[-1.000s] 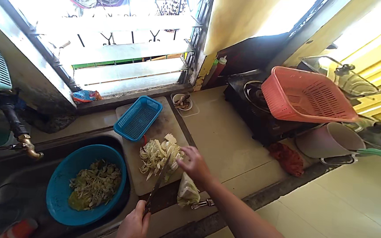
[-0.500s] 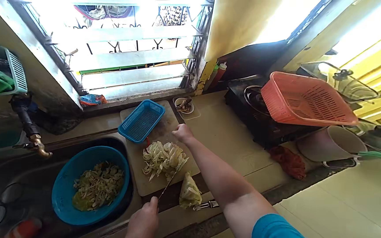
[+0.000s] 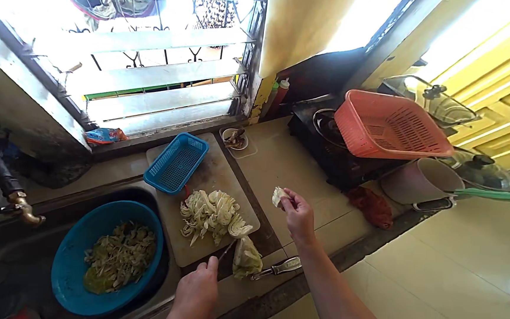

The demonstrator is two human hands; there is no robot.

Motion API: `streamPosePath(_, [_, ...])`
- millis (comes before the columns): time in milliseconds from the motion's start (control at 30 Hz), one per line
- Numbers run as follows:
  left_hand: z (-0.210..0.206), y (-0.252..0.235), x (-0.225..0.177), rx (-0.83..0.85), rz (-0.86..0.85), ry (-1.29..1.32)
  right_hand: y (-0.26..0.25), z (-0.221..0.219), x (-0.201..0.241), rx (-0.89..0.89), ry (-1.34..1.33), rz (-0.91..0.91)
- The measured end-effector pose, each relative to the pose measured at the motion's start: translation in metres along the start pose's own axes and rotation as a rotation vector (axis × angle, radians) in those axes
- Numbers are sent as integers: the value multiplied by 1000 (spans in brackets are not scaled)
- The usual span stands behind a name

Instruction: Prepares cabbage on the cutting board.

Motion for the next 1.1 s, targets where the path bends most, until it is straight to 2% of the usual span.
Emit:
streamPosePath(100, [25,25,19,-66,57,-38,11,-2,-18,122,179,21])
streamPosePath(200, [38,59,38,-35,74,-127,16,-24,-31,343,511,100])
streamPosePath(333, [19,67,45,46,66,-209,33,-56,-33,529,962,201])
streamPosePath(433, [0,43,36,14,66,-200,42,-77,-30,571,1107,275])
streamPosePath(500, [-6,23,28,-10,70,-187,46,-87,-23,561,1118,336])
streamPosePath(633, [-10,-17,19,62,97,-71,52,-96,1,492,1031,450])
streamPosePath(767, [-7,-43,26,76,88,130,56,-90,19,267,776,660])
streamPosePath(867, [-3,-50,32,104,75,186,59,-83,19,127,598,779])
streamPosePath(1100, [7,-55,44,70,105,180,63,-108,0,182,628,919])
Point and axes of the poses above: each hand's wrist, its own y-axis away from the middle knuckle, its own z-axis out of the back of the hand, x = y × z, the point moved 8 cm from there along -y, towards the middle knuckle, and after that the axes turned 12 degrees about -z, right-handed, at the moved point
